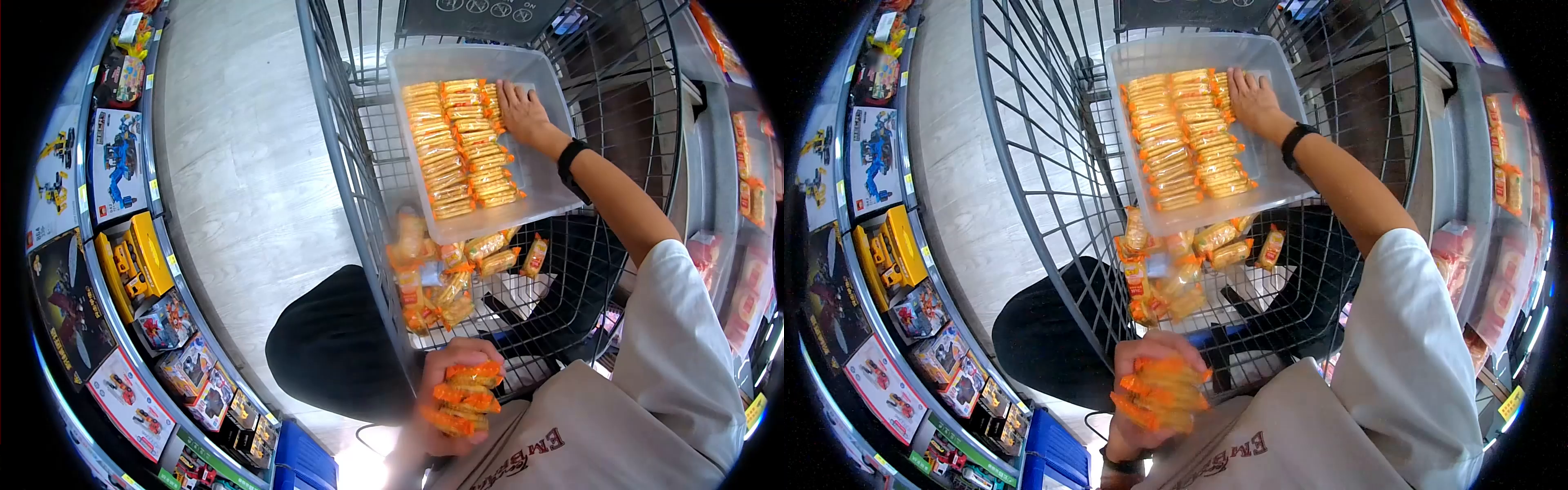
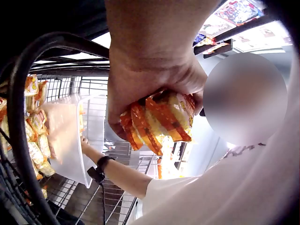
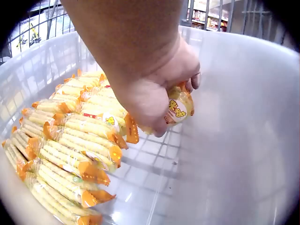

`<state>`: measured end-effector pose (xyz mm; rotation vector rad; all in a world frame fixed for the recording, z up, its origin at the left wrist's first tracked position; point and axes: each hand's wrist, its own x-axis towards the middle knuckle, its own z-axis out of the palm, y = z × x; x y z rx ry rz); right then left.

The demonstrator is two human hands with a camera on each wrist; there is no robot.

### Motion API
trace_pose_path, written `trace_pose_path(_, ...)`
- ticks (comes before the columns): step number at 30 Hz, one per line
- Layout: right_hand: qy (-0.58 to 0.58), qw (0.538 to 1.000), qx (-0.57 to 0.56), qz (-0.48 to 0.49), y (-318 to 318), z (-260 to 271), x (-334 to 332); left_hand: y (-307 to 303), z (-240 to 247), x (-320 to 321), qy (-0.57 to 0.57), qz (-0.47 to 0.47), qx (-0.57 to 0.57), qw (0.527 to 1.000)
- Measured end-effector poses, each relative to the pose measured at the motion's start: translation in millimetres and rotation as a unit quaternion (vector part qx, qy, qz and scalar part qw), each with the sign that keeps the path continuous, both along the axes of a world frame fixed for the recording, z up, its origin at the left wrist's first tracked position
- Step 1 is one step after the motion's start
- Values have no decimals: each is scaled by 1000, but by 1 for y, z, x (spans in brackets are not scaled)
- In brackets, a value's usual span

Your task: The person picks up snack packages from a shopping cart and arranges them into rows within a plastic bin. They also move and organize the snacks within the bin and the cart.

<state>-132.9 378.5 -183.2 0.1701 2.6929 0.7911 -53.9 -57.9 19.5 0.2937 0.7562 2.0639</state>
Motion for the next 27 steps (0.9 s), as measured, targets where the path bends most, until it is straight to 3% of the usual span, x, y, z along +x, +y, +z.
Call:
trace_pose_path(4,1,999,-7,-54,-34,53,-11,-2,-2,2,-20,-3,-10,1000)
trace_pose_path(8,-28,989,-101,-104,-6,51,0,0,2,2,-41,8,-7,999)
trace_pose_path(10,35,977,-194,-88,4,45,6,0,0,0,-34,4,-1,999)
trace_pose_path(13,61,972,-215,-75,7,36,6,1,2,1,-28,10,-3,1000)
trace_pose_path(20,16,974,-211,-85,4,28,9,1,3,1,-21,7,-10,1000)
trace_pose_path(22,3,993,-115,7,9,15,11,2,5,1,-27,12,-12,999)
trace_pose_path(25,67,991,-111,34,4,26,12,2,4,2,-26,19,-18,999)
trace_pose_path(26,66,991,-112,34,0,29,13,2,4,2,-20,18,-20,999)
trace_pose_path(27,95,978,-182,-34,-9,40,8,2,4,1,-19,18,-20,999)
